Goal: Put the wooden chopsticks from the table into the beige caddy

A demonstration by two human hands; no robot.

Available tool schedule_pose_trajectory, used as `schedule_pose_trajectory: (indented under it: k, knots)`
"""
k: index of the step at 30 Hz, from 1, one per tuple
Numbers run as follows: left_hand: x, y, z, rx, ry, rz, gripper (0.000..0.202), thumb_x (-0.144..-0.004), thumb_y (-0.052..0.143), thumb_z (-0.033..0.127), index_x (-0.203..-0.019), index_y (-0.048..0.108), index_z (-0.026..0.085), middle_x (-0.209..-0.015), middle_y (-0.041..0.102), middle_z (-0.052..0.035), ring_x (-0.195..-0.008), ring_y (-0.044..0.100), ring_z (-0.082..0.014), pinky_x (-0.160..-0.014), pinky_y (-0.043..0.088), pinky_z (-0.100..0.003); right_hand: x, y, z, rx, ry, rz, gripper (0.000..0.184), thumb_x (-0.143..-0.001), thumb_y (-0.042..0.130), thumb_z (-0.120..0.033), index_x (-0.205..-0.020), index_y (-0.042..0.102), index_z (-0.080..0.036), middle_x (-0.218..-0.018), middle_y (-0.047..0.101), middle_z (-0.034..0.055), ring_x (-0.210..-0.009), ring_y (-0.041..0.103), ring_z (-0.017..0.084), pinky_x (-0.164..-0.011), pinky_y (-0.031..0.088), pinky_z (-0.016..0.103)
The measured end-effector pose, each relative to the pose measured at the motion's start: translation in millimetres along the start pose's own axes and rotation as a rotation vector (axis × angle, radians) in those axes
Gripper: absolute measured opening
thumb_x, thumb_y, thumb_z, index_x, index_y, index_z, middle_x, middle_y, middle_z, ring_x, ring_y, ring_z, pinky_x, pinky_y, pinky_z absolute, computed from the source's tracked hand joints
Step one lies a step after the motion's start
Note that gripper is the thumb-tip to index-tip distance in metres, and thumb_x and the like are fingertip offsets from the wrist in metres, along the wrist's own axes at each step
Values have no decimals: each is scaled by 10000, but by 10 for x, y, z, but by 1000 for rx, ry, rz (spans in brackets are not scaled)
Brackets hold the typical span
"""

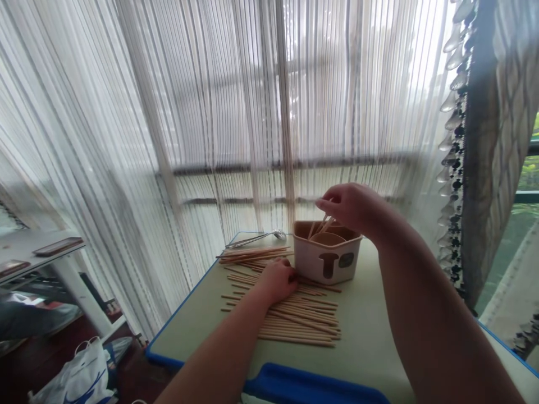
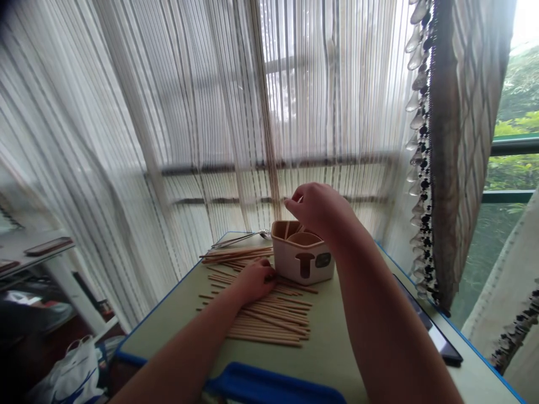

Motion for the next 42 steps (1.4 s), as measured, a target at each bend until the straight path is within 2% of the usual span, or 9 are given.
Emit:
schedule_pose_trajectory:
  k: [6, 10, 14, 19, 26, 42]
  knots:
    - [33, -20, 51, 10, 2, -28, 241, -778, 522, 365, -900, 676, 225, -912, 620, -50, -915, 540, -218, -858, 425, -337, 35, -38, 0, -20, 4, -2, 352, -747, 517, -469, -758, 715, -179, -619, 632, 53, -570, 538, 138, -568, 372, 277]
    - [67, -57, 118, 24, 4, -30, 306, -745, 556, 450, -935, 664, 237, -894, 619, -52, -865, 553, -229, -808, 435, -348, 75, -68, -20, -16, 8, -21, 357, -751, 512, -473, -758, 714, -179, -639, 646, 58, -566, 545, 139, -554, 373, 273]
    - [91, -72, 191, 39, 14, -49, 380, -696, 585, 556, -870, 680, 233, -881, 613, -56, -866, 554, -238, -798, 430, -344, 117, -95, -37, -12, 11, -31, 345, -746, 519, -466, -763, 714, -182, -655, 655, 60, -572, 553, 143, -556, 375, 274]
    - [101, -60, 232, 47, 32, -62, 327, -775, 527, 516, -855, 681, 239, -858, 617, -47, -821, 568, -214, -770, 434, -327, 162, -121, -52, -25, 29, -47, 341, -742, 523, -462, -780, 716, -184, -664, 657, 60, -569, 555, 147, -551, 375, 279]
    - [112, -32, 216, 31, 47, -62, 273, -809, 526, 448, -900, 672, 235, -895, 633, -45, -853, 579, -215, -784, 435, -323, 200, -135, -144, -26, 6, -55, 331, -748, 523, -455, -772, 711, -184, -651, 655, 61, -587, 560, 149, -555, 374, 272]
    - [107, -32, 174, 117, -27, -66, 208, -785, 555, 383, -846, 628, 199, -878, 613, -43, -794, 572, -183, -712, 434, -274, 234, -29, -310, -42, -75, -91, 307, -741, 528, -452, -733, 698, -196, -674, 656, 53, -594, 546, 135, -562, 373, 268]
Point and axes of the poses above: each hand's wrist, its own x-axis away from the middle knuckle, its own y-axis out of the palm, z = x × y, the point moved 6 cm from there along -x, towards the middle knuckle
